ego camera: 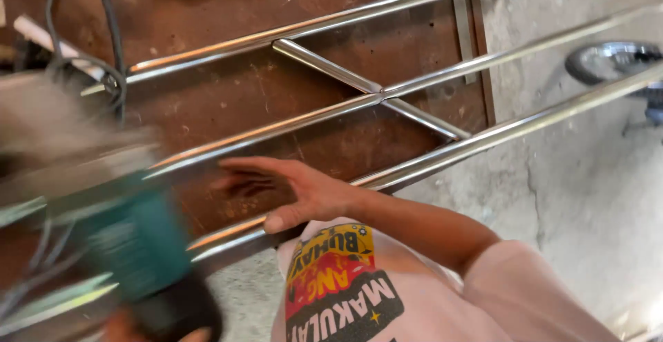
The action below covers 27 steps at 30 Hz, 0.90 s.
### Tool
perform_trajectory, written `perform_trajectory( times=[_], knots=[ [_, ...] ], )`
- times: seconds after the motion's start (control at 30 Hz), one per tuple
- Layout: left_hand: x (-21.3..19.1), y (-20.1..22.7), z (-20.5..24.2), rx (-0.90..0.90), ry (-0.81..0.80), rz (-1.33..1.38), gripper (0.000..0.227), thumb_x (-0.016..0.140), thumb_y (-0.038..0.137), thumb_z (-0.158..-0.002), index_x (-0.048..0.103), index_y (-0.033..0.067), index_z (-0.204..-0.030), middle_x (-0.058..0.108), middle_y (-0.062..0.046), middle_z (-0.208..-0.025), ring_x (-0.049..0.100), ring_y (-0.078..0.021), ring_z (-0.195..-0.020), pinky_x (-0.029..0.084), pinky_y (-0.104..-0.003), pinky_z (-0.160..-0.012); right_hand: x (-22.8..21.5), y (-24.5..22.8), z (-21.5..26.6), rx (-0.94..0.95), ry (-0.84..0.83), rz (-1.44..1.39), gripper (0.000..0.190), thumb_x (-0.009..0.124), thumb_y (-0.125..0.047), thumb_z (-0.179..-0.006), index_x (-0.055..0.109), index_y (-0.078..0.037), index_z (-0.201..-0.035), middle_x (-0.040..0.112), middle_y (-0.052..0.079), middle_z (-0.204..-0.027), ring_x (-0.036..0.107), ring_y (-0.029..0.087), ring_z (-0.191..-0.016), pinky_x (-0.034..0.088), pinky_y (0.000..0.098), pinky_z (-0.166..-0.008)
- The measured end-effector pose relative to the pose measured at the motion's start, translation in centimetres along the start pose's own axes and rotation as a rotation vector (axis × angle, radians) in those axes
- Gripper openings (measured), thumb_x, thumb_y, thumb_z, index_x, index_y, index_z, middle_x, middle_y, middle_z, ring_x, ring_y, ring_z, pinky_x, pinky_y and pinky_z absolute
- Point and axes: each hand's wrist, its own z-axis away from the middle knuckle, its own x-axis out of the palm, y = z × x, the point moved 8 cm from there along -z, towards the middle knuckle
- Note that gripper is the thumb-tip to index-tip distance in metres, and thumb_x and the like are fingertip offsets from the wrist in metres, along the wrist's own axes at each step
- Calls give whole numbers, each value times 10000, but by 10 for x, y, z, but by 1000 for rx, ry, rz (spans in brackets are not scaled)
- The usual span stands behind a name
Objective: The person grinds the welded joints of a stainless steel tube frame with an angle grinder, then fits a short cut tube section between the frame rails and checks its placement. They then use an arc welder with electrode holder to weld the tube joints, striking an arc that produces bright flashes.
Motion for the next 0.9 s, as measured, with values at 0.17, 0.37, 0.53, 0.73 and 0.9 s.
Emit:
perform_trajectory(
  times=[0.17, 0.37, 0.53, 0.73, 0.9],
  knots=[
    [299, 194, -1, 284, -440, -28, 833, 840, 316, -560, 633, -1, -1302, 808, -136, -1075, 775, -239, -859, 619, -356, -798, -42, -39, 78, -124, -82, -526, 752, 737, -248, -886, 431, 11, -1523, 587, 261, -1442, 580, 405, -1364, 428, 540, -1248],
    [471, 216, 7, 380, -529, -9, 863, 722, 334, -786, 330, 96, -1517, 727, -163, -1136, 736, -289, -901, 596, -382, -779, -187, -103, 188, -326, 291, -485, 559, 724, -245, -923, 590, -17, -1415, 683, 169, -1294, 527, 433, -1387, 272, 603, -1323],
    [554, 213, 11, 454, -471, -98, 834, 630, 515, -823, 312, 18, -1412, 725, -242, -862, 743, -406, -690, 570, -453, -538, -255, -134, 239, -173, 523, -378, 546, 703, -162, -880, 570, 38, -1369, 724, 205, -1137, 731, 338, -1039, 612, 507, -924],
    [581, 188, 7, 118, -644, -237, 848, 498, 779, -765, 418, 72, -1227, 720, -309, -985, 713, -518, -982, 526, -582, -935, -297, -103, 248, 225, 693, -175, 459, 650, -183, -799, 651, 29, -1206, 733, 233, -984, 772, 372, -874, 619, 493, -877],
    [576, 172, -8, 39, -673, -359, 936, 377, 850, -770, 445, 12, -1180, 708, -317, -911, 719, -519, -944, 539, -559, -880, -295, -76, 237, 297, 692, -206, 388, 645, -131, -814, 657, 73, -1145, 729, 271, -961, 769, 407, -856, 610, 534, -846]
  ],
)
